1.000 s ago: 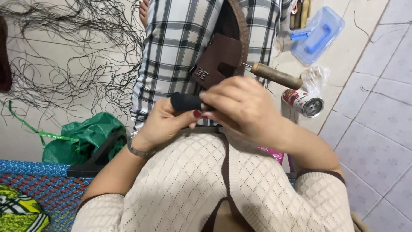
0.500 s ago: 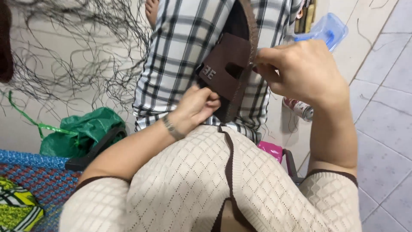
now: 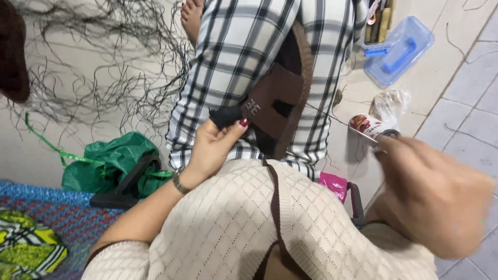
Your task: Hand-sewing a brown leather sandal strap using an awl and black thread while sitting on the floor.
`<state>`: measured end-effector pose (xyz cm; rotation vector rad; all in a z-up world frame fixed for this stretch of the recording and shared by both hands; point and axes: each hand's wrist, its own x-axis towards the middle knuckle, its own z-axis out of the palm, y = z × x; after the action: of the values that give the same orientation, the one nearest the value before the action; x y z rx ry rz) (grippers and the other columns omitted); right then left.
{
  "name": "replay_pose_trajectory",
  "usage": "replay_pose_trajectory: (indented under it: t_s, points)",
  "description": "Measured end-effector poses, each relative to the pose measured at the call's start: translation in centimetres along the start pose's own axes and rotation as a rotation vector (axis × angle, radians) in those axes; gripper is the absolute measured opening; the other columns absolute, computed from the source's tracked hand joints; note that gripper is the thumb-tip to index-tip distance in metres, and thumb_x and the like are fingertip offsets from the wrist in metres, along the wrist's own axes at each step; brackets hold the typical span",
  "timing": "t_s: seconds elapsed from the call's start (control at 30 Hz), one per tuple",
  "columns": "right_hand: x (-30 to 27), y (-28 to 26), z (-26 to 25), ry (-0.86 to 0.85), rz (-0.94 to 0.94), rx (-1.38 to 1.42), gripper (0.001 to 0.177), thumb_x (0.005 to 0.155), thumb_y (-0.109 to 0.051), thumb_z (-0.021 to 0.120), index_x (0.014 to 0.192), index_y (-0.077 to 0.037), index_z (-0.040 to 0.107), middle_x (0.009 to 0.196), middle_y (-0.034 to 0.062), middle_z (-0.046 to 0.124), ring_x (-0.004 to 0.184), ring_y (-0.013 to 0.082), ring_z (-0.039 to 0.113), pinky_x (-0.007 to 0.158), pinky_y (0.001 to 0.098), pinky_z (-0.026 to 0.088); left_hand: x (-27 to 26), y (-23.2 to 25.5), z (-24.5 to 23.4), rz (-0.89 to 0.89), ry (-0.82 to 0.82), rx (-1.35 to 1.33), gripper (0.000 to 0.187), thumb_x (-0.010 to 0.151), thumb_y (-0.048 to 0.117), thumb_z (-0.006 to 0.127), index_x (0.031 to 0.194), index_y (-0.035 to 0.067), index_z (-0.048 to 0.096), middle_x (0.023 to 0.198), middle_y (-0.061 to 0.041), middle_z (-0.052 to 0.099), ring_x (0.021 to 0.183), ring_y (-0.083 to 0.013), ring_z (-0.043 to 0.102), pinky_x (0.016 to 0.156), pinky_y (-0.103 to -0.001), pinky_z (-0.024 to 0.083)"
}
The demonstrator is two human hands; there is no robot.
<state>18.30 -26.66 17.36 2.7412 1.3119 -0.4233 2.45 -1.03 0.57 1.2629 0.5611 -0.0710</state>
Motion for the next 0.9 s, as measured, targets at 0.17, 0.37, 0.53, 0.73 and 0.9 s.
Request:
replay_pose_trajectory:
  t_s: [0.17,0.37,0.53,0.73,0.9]
  points:
    - [1.9,1.2,6.0,0.075,-0.047,0.616,0.05,0.095,-0.033,0.065,0.131,0.001,0.059,0.106,0.0128,0.068,0.081,0.0184,0.064,0.073,0.03,0.058,-0.6,0.2,-1.2,-0.004,0.14,-0.156,0.036,0.093,-0.001,0.068,0.128,0.006,0.062,0.125,-0.009,0.07,0.114,-0.0153,0.067,0.104,-0.03,0.058]
    - [5.5,0.6,13.0,0.258,-0.236,1.415,0.007,0.087,-0.009,0.077,0.086,-0.003,0.074,0.094,0.0173,0.071,0.082,0.0258,0.068,0.079,0.0361,0.052,-0.7,0.8,-1.0,-0.044,0.33,-0.234,0.03,0.092,-0.006,0.068,0.12,0.004,0.068,0.106,-0.003,0.072,0.086,-0.0024,0.067,0.079,-0.017,0.057]
    - [1.7,7.5,13.9,0.02,0.312,1.114,0.014,0.102,-0.004,0.062,0.102,0.005,0.073,0.068,0.0086,0.066,0.052,0.0039,0.049,0.046,0.0165,0.035,-0.2,-0.7,-1.2,0.015,0.25,-0.087,0.027,0.092,0.001,0.072,0.119,0.003,0.069,0.113,-0.006,0.074,0.095,-0.0069,0.067,0.091,-0.02,0.058]
    - [4.7,0.8,13.9,0.255,-0.023,0.558,0.037,0.088,-0.018,0.089,0.122,-0.008,0.076,0.098,0.007,0.079,0.078,0.0134,0.074,0.077,0.0285,0.062,-0.7,-0.2,-2.8,0.097,0.176,-0.014,0.027,0.097,0.002,0.069,0.124,0.003,0.065,0.09,-0.002,0.069,0.076,-0.0084,0.067,0.067,-0.017,0.06]
    - [3.1,7.3,16.2,0.802,0.091,0.558,0.022,0.102,0.016,0.048,0.107,0.008,0.067,0.093,0.0207,0.071,0.074,0.0282,0.068,0.067,0.0356,0.059,-0.9,-2.5,-13.5,0.33,0.453,0.446,0.024,0.101,-0.003,0.064,0.126,-0.002,0.063,0.117,-0.017,0.069,0.106,-0.026,0.069,0.098,-0.034,0.059]
